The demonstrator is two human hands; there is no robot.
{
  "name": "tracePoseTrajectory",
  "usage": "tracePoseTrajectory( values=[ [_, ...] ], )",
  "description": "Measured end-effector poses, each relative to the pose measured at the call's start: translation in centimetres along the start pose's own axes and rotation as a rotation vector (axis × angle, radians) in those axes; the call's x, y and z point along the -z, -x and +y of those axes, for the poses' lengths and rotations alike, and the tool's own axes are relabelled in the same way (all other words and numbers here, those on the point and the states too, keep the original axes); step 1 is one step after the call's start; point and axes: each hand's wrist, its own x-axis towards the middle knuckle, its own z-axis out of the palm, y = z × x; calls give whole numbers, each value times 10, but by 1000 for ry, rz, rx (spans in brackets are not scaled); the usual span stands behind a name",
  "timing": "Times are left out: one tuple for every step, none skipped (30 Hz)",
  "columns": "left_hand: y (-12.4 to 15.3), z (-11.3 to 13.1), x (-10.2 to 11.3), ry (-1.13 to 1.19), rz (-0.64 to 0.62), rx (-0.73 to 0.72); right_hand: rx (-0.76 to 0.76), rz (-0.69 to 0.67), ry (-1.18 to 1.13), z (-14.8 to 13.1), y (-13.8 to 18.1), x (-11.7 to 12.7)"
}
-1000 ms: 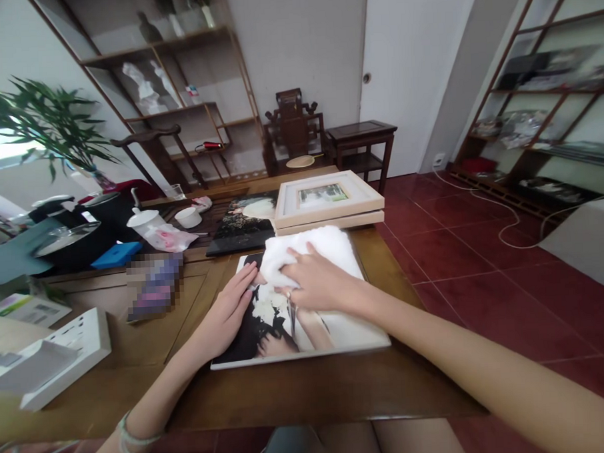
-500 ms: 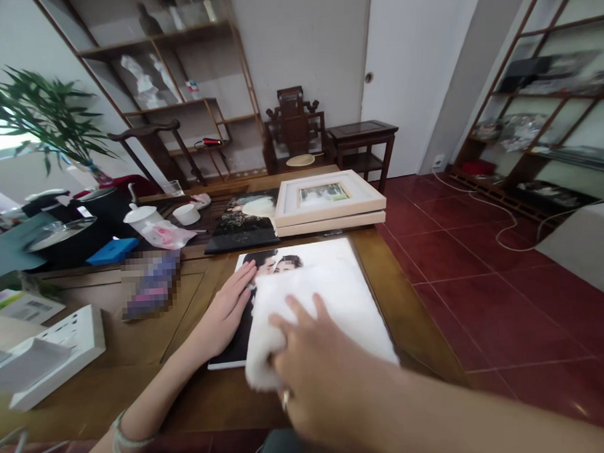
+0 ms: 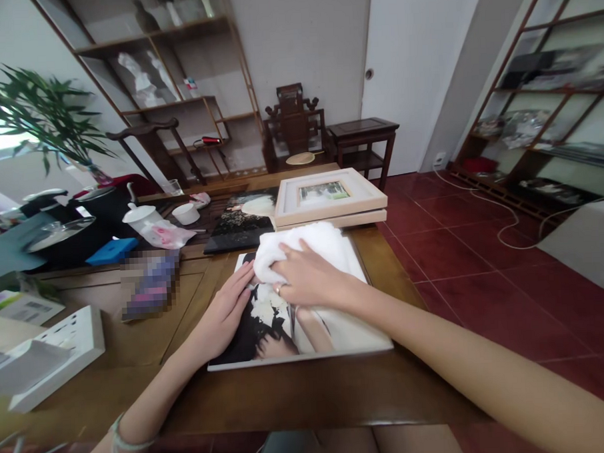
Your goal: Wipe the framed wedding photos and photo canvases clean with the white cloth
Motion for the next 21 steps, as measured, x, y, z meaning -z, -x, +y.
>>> tracePoseTrajectory(
  values=[
    [0,0,0,10,0,4,1,15,0,4,-6,-1],
    [0,1,0,23,5,6,0,32,3,6,-9,-3],
    [-1,2,1,42,13,5,0,48,9,5,-11,-4],
    [-1,3,1,63,28,-1,1,62,20,2,-11,-5],
    [-1,5,2,87,50,-12,5,72,30,-3,-9,-6],
    [-2,6,2,110,79,-21,15,68,37,-9,-6,-7],
    [-2,8,3,132,111,-27,32,50,39,-17,-2,-8],
    [-2,9,3,150,144,-27,55,25,33,-25,4,-9],
    [-2,9,3,162,178,-21,88,-4,19,-34,10,-9],
    [-3,10,3,170,204,-9,129,-30,0,-43,17,-8],
    [-3,10,3,172,220,9,173,-56,-23,-51,25,-8],
    [-3,10,3,170,226,29,213,-78,-47,-58,32,-6],
    [-3,9,3,165,228,45,245,-102,-68,-64,41,-4],
    [-4,9,3,159,221,56,271,-134,-87,-69,49,-2],
    [-4,9,3,152,213,59,283,-169,-101,-72,56,0],
    [-4,8,3,144,201,54,281,-204,-115,-74,64,3],
    [-4,8,2,134,188,43,260,-230,-130,-74,70,5],
    [-4,8,2,121,168,28,225,-238,-148,-72,76,7],
    [-5,8,2,104,151,12,176,-228,-165,-69,79,9],
    [-5,7,2,85,137,-3,115,-198,-178,-63,82,10],
    [-5,7,2,66,131,-16,49,-157,-183,-56,82,10]
  ],
)
